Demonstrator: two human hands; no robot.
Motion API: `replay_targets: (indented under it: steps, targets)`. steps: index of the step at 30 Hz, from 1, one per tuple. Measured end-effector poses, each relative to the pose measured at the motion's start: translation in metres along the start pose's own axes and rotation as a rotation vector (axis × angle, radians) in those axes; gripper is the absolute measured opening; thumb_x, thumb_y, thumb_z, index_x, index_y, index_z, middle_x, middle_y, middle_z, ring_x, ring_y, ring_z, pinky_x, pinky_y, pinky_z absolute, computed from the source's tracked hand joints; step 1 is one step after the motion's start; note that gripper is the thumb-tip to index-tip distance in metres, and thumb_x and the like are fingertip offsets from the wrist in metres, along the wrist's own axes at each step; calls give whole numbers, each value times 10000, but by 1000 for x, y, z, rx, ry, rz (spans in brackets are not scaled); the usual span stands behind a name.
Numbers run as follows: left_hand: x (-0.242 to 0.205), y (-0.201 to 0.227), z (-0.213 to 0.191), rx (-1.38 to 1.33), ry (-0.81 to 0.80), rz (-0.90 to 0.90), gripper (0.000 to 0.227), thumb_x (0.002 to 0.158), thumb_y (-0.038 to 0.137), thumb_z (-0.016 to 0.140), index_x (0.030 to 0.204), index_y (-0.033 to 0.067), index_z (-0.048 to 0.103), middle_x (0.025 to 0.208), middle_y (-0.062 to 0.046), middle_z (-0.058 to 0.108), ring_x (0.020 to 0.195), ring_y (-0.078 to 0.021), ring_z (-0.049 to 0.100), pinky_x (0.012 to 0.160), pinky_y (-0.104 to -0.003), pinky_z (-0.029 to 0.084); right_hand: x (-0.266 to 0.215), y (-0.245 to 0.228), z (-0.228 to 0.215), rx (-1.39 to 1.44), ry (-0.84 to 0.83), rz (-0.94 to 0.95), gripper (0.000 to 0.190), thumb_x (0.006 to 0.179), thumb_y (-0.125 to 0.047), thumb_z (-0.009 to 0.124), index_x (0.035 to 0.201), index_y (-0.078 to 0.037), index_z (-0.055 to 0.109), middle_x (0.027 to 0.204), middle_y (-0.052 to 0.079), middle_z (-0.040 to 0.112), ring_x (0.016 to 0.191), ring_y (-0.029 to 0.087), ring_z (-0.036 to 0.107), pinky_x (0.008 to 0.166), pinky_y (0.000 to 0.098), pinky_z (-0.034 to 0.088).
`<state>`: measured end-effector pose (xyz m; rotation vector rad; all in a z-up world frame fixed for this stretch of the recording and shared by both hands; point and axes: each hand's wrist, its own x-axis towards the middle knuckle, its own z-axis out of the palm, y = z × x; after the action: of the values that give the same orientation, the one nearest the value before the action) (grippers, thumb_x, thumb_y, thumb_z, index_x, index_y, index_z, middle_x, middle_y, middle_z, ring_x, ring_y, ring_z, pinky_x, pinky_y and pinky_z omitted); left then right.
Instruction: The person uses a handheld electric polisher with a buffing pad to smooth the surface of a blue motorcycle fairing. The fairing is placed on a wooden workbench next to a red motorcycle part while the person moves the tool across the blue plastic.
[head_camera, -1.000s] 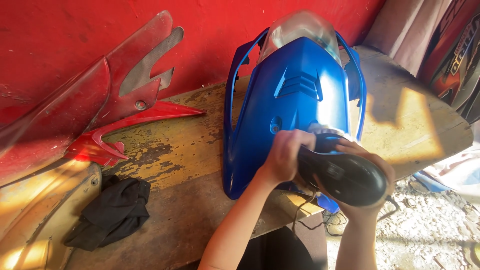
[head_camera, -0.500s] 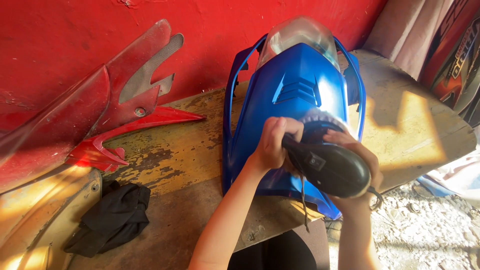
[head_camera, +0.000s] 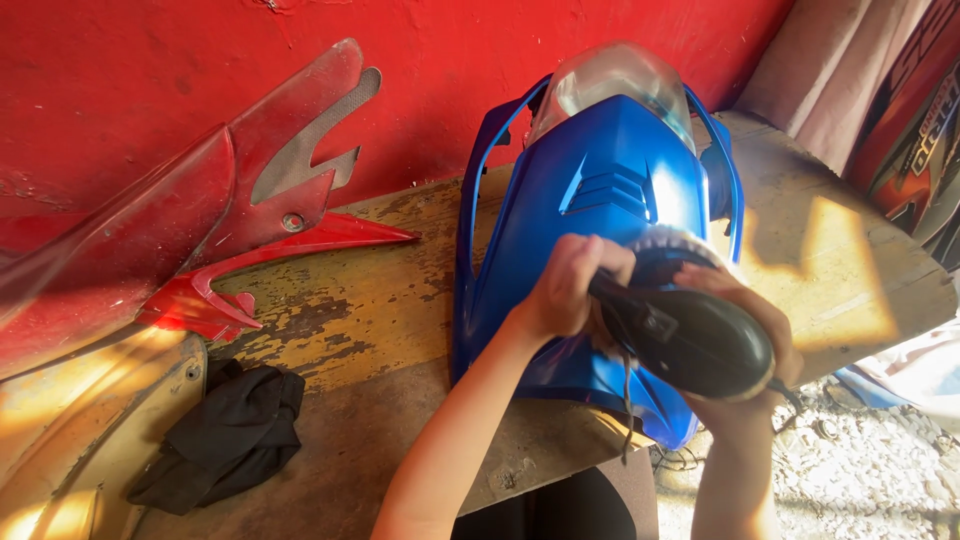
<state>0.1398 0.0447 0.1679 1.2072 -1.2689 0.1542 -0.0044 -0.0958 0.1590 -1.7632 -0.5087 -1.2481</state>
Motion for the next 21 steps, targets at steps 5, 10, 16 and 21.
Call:
replay_targets:
  steps: [5, 10, 16, 21]
  targets:
    - [4, 11, 4, -39, -36, 30, 599, 1114, 365, 203, 769, -37, 482, 718, -176, 547, 664, -333, 568, 685, -396, 459, -9, 5, -2, -85, 16, -1, 765, 759, -141, 926, 1350, -59, 446, 1220, 190, 682, 1219, 289, 685, 1160, 454, 465]
    - [20, -2, -7, 5, 42, 43, 617, 1123, 382, 200, 705, -5, 437, 639, -147, 475, 580, -311, 525, 630, -385, 402, 15, 18, 17, 18, 86, -46, 767, 755, -166, 932, 1346, -66, 455, 1262, 190, 681, 1210, 285, 684, 1208, 504, 512]
    - [6, 1, -3, 36, -10, 59, 599, 1122, 395, 201, 775, -17, 462, 694, -157, 524, 654, -338, 580, 672, -390, 450, 0, 3, 3, -80, 2, 121, 799, 712, -145, 950, 1315, -59, 431, 1280, 206, 675, 1215, 282, 683, 1142, 478, 535]
    - [18, 14, -9, 23, -19, 17, 602, 1109, 397, 218, 758, -14, 481, 702, -160, 528, 672, -341, 599, 679, -389, 467, 6, 13, 16, -100, 64, 13, 818, 743, -131, 954, 1350, -71, 410, 1213, 159, 677, 1235, 270, 674, 1211, 475, 496]
